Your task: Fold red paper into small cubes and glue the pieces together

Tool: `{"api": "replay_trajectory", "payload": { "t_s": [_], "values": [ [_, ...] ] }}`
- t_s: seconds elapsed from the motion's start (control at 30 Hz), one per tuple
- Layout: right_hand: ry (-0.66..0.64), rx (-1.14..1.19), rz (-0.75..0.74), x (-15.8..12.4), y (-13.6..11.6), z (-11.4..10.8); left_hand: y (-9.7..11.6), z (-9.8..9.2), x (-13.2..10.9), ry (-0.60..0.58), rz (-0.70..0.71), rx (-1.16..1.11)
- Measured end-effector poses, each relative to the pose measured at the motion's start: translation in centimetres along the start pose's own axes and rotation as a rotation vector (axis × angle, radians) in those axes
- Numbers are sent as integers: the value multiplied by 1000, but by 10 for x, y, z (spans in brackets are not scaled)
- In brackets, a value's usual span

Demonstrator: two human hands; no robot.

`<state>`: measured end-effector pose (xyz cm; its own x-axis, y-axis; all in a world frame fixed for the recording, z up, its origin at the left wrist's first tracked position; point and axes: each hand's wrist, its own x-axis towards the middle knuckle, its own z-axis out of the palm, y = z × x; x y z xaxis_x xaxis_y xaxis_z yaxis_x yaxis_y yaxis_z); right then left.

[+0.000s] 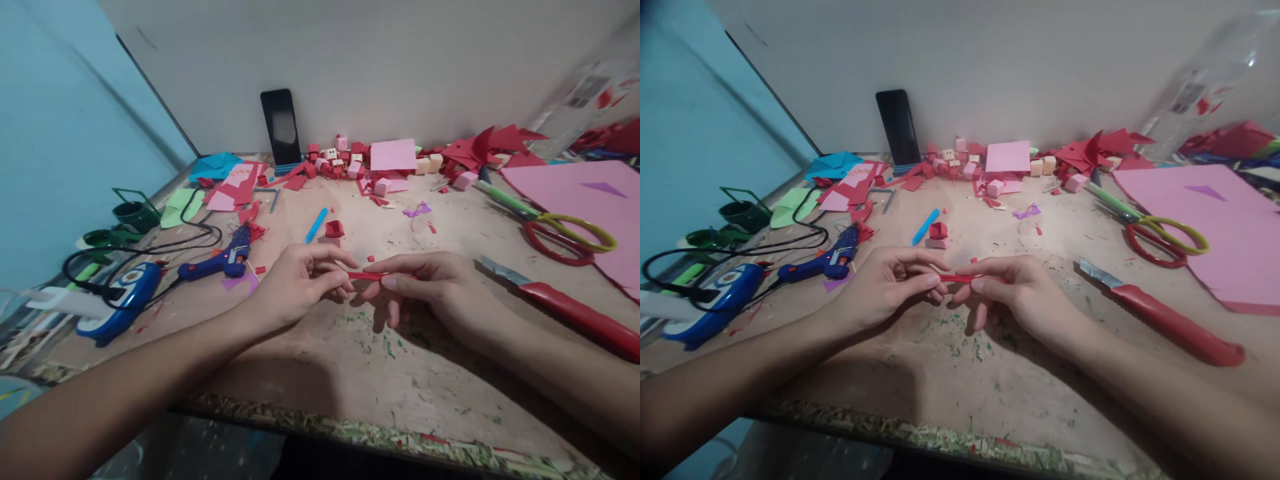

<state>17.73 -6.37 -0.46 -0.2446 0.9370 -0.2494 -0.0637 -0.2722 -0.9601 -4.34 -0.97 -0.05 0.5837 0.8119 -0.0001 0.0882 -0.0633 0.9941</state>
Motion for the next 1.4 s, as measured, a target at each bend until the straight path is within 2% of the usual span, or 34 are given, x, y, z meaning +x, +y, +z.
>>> {"api": "replay_trajectory", "payload": {
  "t_s": [0.23,0.33,0.47,0.63,0.7,0.8,0.9,1.1,1.4],
  "values": [
    [-12,-42,24,1,1,-5,-7,-4,3,1,-30,-15],
    [-29,-83,32,1,-1,-6,-10,-8,4,-33,-34,25],
    [-4,-209,-20,-1,-5,-2,-5,-5,1,-19,14,138],
    [48,-297,-45,-2,-6,6,0,1,-5,20,177,416],
    [47,-253,-31,-2,-6,6,-1,0,-6,41,317,542],
    [19,-171,-3,-2,-7,3,-4,-7,-5,0,588,716],
    [-29,-68,51,-3,-8,2,-5,-13,-3,-29,751,807],
    [-91,-55,141,-4,-10,1,-7,-15,-2,-63,804,788],
    [-128,-72,98,-5,-13,4,-2,-14,-5,-91,814,773]
  ]
}}
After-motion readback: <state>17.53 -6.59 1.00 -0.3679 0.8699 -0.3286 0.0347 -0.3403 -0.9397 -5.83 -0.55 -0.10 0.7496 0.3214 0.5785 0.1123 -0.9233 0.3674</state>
